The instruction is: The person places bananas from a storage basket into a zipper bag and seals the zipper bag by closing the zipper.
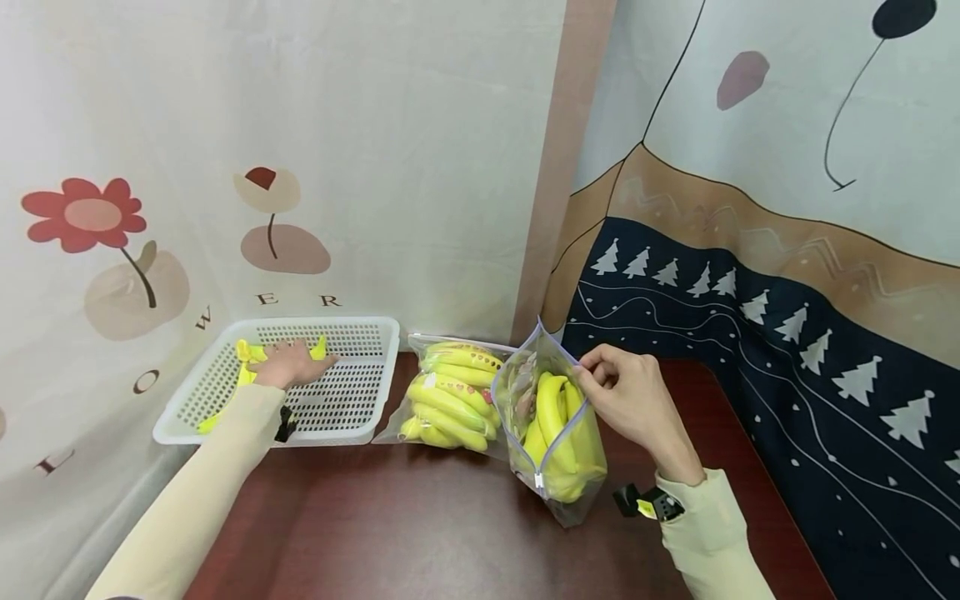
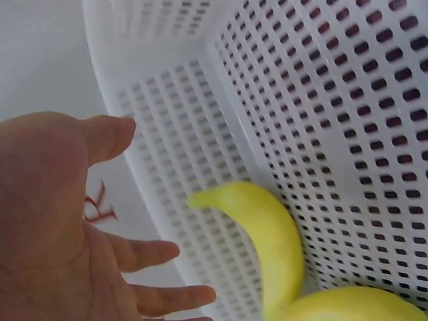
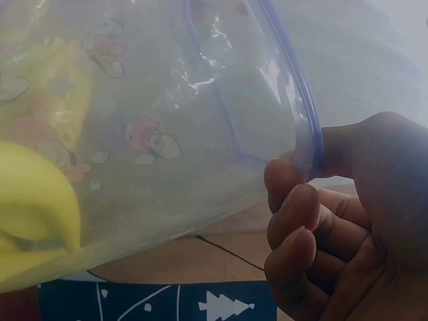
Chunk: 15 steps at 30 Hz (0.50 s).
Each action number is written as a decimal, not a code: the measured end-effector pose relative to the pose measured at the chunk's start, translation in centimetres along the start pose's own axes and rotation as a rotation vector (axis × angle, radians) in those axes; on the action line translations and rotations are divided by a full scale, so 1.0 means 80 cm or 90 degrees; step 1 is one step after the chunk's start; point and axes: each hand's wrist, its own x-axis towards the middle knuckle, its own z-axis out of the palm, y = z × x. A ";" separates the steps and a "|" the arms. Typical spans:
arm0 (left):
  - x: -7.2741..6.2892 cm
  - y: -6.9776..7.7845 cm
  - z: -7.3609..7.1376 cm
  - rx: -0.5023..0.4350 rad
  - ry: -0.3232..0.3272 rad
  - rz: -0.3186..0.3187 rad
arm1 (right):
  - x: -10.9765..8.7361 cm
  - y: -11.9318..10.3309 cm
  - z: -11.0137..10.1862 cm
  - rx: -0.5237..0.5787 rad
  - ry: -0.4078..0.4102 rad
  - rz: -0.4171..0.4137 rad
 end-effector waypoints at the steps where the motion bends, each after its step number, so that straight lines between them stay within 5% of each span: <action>1: 0.002 -0.004 -0.001 -0.004 -0.002 -0.014 | 0.000 0.000 0.000 0.000 0.000 0.000; 8: 0.013 -0.033 -0.007 -0.036 0.002 -0.115 | 0.001 0.000 0.000 0.001 0.000 -0.001; 15: 0.000 -0.055 -0.015 -0.058 0.002 -0.153 | 0.001 0.000 0.000 -0.001 -0.003 0.000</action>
